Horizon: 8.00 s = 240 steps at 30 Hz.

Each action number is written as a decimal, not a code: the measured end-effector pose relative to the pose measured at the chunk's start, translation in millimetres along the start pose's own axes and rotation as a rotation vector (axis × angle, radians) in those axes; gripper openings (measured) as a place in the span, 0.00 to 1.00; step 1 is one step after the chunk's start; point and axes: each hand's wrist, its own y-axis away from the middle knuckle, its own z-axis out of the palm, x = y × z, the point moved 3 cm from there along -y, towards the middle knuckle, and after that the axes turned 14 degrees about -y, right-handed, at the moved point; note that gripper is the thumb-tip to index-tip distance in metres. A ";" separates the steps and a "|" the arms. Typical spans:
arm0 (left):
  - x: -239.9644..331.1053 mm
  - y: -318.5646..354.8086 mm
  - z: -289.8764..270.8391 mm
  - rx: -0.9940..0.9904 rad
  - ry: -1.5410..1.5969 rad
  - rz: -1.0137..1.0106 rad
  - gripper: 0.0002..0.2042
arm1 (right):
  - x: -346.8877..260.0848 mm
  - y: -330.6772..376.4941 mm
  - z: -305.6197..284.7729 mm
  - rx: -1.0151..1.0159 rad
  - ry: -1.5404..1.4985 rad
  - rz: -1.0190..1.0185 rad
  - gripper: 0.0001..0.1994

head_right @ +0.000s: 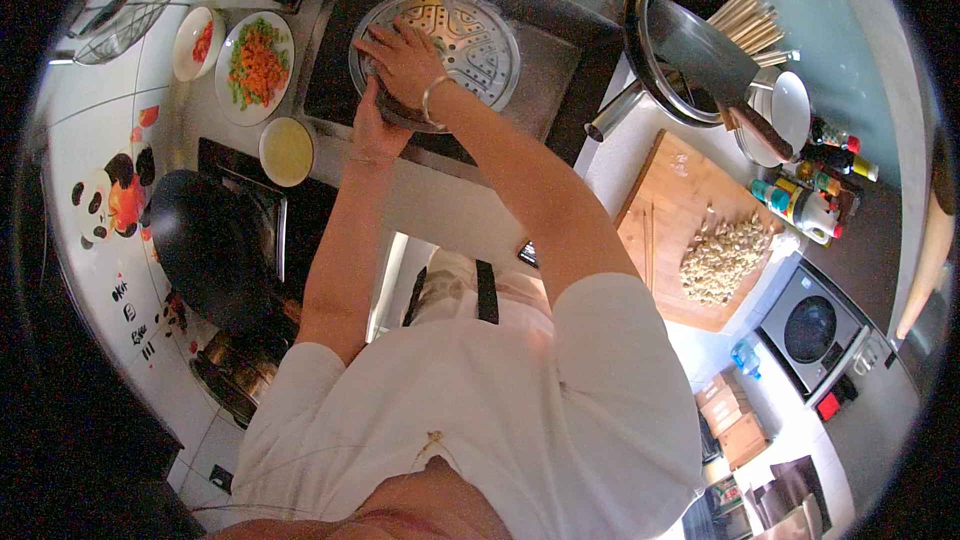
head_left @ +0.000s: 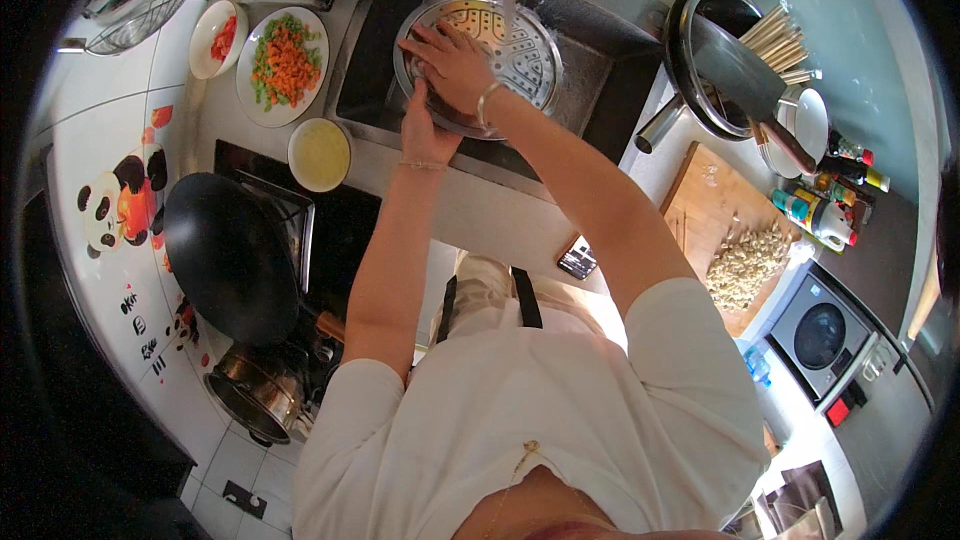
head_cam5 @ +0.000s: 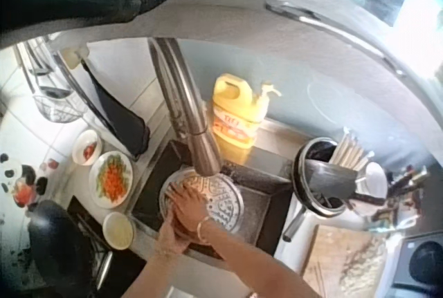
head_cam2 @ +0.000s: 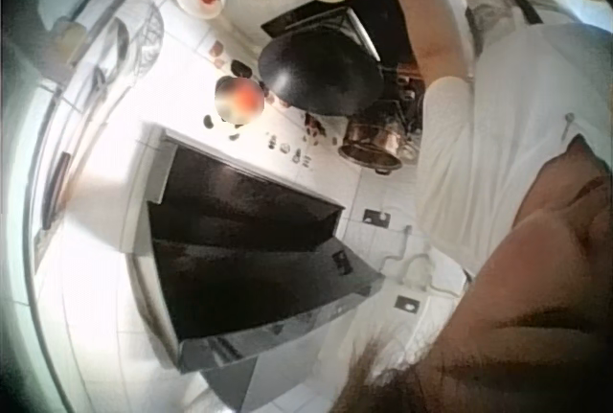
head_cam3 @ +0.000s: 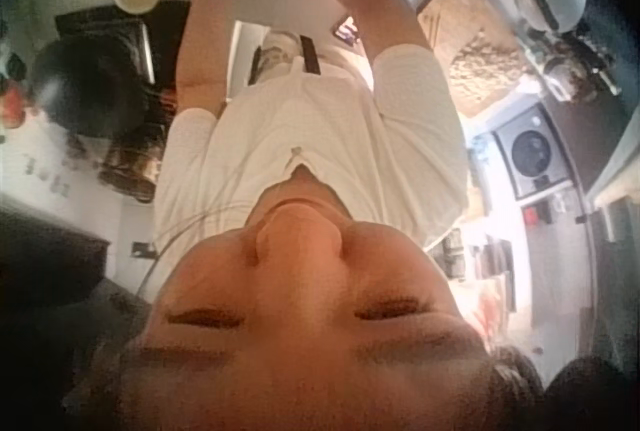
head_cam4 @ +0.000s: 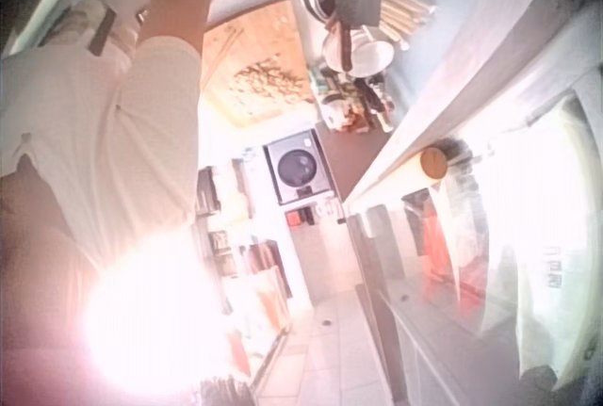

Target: The person rinses a metal steamer insert and a large metal bowl under a kitchen faucet by hand.

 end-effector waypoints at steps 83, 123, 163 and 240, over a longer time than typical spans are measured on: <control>-1.8 -4.1 23.6 -0.051 -0.059 -0.083 0.26 | 8.1 1.7 -24.2 -0.041 0.025 -0.023 0.19; 33.2 -26.3 -8.8 0.221 -0.264 0.091 0.24 | 92.6 105.0 -86.6 0.647 -1.200 1.098 0.19; -14.3 5.6 -2.2 -0.213 -0.076 -0.022 0.30 | -20.3 52.0 5.2 0.028 -0.097 0.050 0.19; 24.5 -4.3 -5.9 -0.050 0.083 -0.039 0.20 | -4.5 56.1 -47.1 -0.045 -0.001 0.123 0.21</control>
